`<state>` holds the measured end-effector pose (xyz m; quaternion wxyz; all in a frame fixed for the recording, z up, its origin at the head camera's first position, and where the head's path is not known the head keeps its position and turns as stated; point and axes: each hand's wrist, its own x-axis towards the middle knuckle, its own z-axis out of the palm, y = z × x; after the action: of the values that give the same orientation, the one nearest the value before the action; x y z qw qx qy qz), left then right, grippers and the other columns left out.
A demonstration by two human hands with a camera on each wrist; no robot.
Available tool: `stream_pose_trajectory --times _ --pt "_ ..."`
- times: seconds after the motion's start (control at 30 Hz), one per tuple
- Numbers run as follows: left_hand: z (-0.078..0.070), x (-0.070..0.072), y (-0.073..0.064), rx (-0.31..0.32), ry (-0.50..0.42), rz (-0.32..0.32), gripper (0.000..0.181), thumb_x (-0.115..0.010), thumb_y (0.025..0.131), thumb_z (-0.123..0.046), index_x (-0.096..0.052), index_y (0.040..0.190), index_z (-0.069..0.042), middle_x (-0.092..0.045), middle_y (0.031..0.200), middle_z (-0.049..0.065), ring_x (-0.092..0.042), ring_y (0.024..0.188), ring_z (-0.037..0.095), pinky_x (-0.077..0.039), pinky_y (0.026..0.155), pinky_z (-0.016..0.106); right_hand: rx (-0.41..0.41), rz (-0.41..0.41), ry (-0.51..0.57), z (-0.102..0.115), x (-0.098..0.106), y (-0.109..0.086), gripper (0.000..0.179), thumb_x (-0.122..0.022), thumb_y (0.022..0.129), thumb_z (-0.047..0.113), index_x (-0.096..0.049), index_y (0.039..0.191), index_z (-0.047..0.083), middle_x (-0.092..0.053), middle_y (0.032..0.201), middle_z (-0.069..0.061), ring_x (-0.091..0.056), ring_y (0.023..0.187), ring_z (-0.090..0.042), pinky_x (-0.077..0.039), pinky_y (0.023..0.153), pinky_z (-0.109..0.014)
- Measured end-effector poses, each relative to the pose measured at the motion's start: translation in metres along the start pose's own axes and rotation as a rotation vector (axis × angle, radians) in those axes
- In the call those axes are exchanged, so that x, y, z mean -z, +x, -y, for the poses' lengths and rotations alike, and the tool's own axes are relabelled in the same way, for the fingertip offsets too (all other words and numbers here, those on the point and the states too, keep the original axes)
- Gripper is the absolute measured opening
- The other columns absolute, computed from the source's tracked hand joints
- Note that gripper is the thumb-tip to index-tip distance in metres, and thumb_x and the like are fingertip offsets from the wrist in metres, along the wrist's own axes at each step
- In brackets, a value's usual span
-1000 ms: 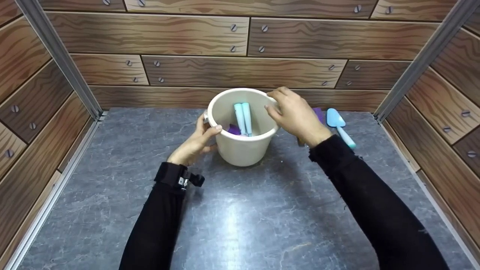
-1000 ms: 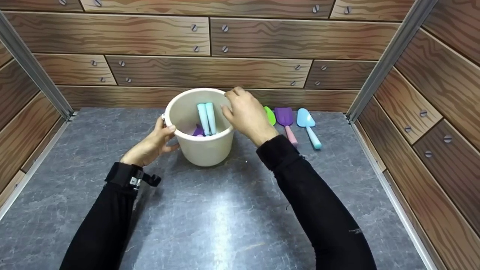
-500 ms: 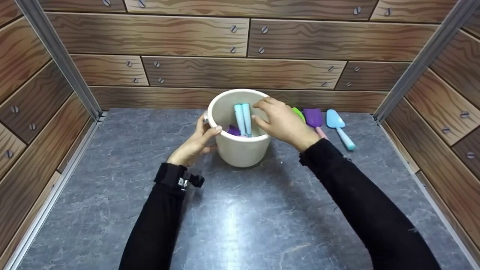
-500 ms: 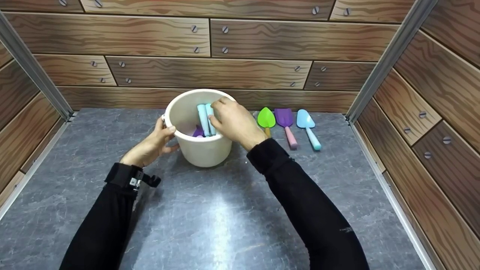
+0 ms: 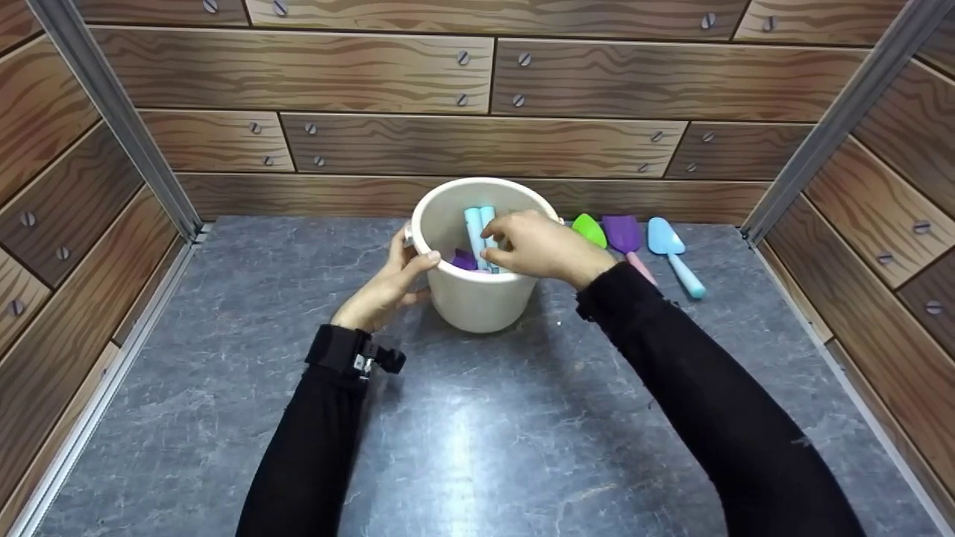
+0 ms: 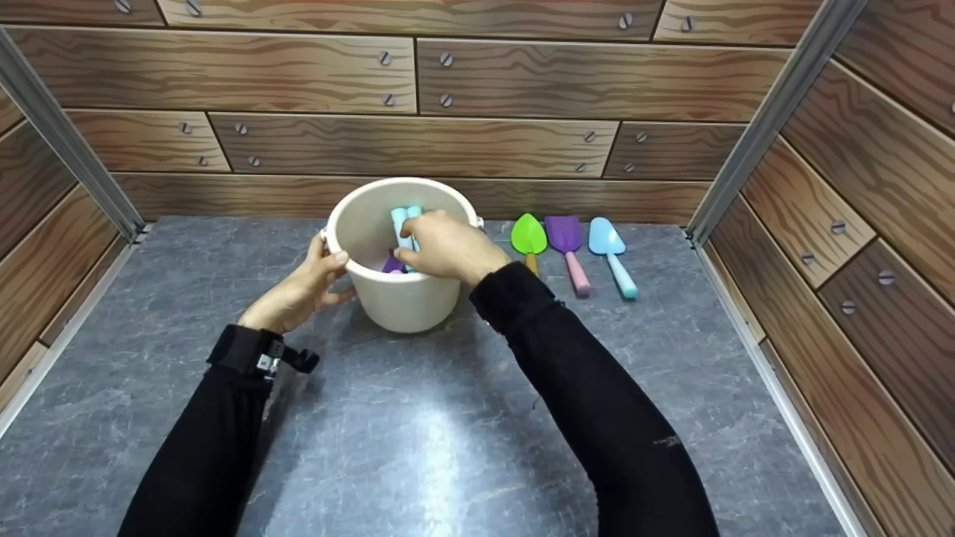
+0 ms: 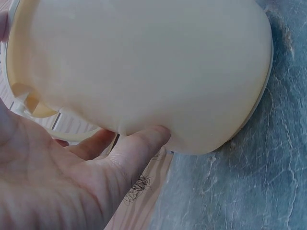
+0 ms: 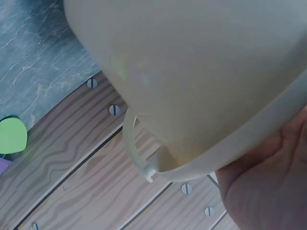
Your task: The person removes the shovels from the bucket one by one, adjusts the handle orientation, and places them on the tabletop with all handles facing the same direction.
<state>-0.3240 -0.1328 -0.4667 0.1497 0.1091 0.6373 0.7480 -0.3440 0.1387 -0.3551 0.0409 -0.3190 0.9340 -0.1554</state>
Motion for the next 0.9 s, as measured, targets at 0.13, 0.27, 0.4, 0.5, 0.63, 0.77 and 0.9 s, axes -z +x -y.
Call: stream_pose_trajectory --times 0.13,0.27,0.4,0.5,0.63,0.77,0.9 --pt "0.0 0.0 -0.001 -0.001 0.006 0.005 0.114 -0.07 0.108 -0.038 0.01 0.188 -0.025 -0.003 0.199 0.019 -0.022 0.183 0.046 -0.037 0.141 0.079 -0.044 0.121 -0.011 0.003 0.004 0.006 0.05 -0.07 0.113 0.033 -0.076 0.151 0.001 -0.084 0.14 -0.024 -0.08 0.135 -0.041 -0.065 0.12 -0.058" --pt "0.0 0.001 -0.002 0.003 0.009 0.008 0.113 -0.07 0.109 -0.039 0.01 0.188 -0.025 -0.002 0.199 0.019 -0.023 0.182 0.046 -0.037 0.141 0.078 -0.077 0.22 -0.064 0.006 0.006 0.012 0.052 -0.067 0.112 0.039 -0.077 0.152 0.007 -0.084 0.143 -0.019 -0.077 0.14 -0.039 -0.062 0.123 -0.057" --pt "0.0 0.0 -0.002 0.009 0.009 0.002 0.113 -0.07 0.109 -0.039 0.01 0.188 -0.026 -0.002 0.199 0.017 -0.023 0.182 0.045 -0.038 0.141 0.079 -0.09 0.292 -0.104 0.008 0.004 0.018 0.055 -0.06 0.113 0.048 -0.079 0.151 0.014 -0.081 0.152 -0.015 -0.074 0.145 -0.038 -0.059 0.126 -0.058" --pt "0.001 0.0 -0.001 0.013 0.014 0.002 0.113 -0.07 0.109 -0.039 0.01 0.188 -0.026 -0.001 0.199 0.017 -0.023 0.183 0.044 -0.039 0.141 0.078 -0.104 0.329 -0.109 0.008 0.001 0.021 0.059 -0.056 0.113 0.055 -0.08 0.151 0.016 -0.08 0.153 -0.013 -0.074 0.144 -0.037 -0.059 0.125 -0.058" --pt "0.001 0.0 0.0 0.012 0.01 0.005 0.113 -0.07 0.108 -0.039 0.009 0.188 -0.026 0.0 0.2 0.017 -0.022 0.183 0.044 -0.039 0.141 0.078 -0.098 0.348 -0.087 0.006 -0.001 0.023 0.062 -0.055 0.113 0.058 -0.079 0.152 0.017 -0.079 0.155 -0.013 -0.074 0.144 -0.036 -0.059 0.126 -0.057" --pt "0.001 0.0 0.0 0.014 0.003 0.004 0.111 -0.069 0.109 -0.038 0.008 0.188 -0.027 -0.001 0.199 0.016 -0.022 0.183 0.044 -0.038 0.141 0.078 -0.065 0.342 -0.067 0.004 -0.001 0.024 0.061 -0.058 0.112 0.057 -0.079 0.151 0.016 -0.079 0.155 -0.015 -0.073 0.146 -0.038 -0.057 0.128 -0.056" --pt "0.0 0.001 -0.002 0.015 0.0 0.001 0.113 -0.071 0.108 -0.039 0.008 0.188 -0.027 0.0 0.199 0.017 -0.021 0.184 0.044 -0.038 0.141 0.078 -0.069 0.328 -0.061 0.003 -0.002 0.026 0.062 -0.063 0.109 0.057 -0.079 0.15 0.014 -0.079 0.154 -0.016 -0.073 0.144 -0.038 -0.058 0.127 -0.056"
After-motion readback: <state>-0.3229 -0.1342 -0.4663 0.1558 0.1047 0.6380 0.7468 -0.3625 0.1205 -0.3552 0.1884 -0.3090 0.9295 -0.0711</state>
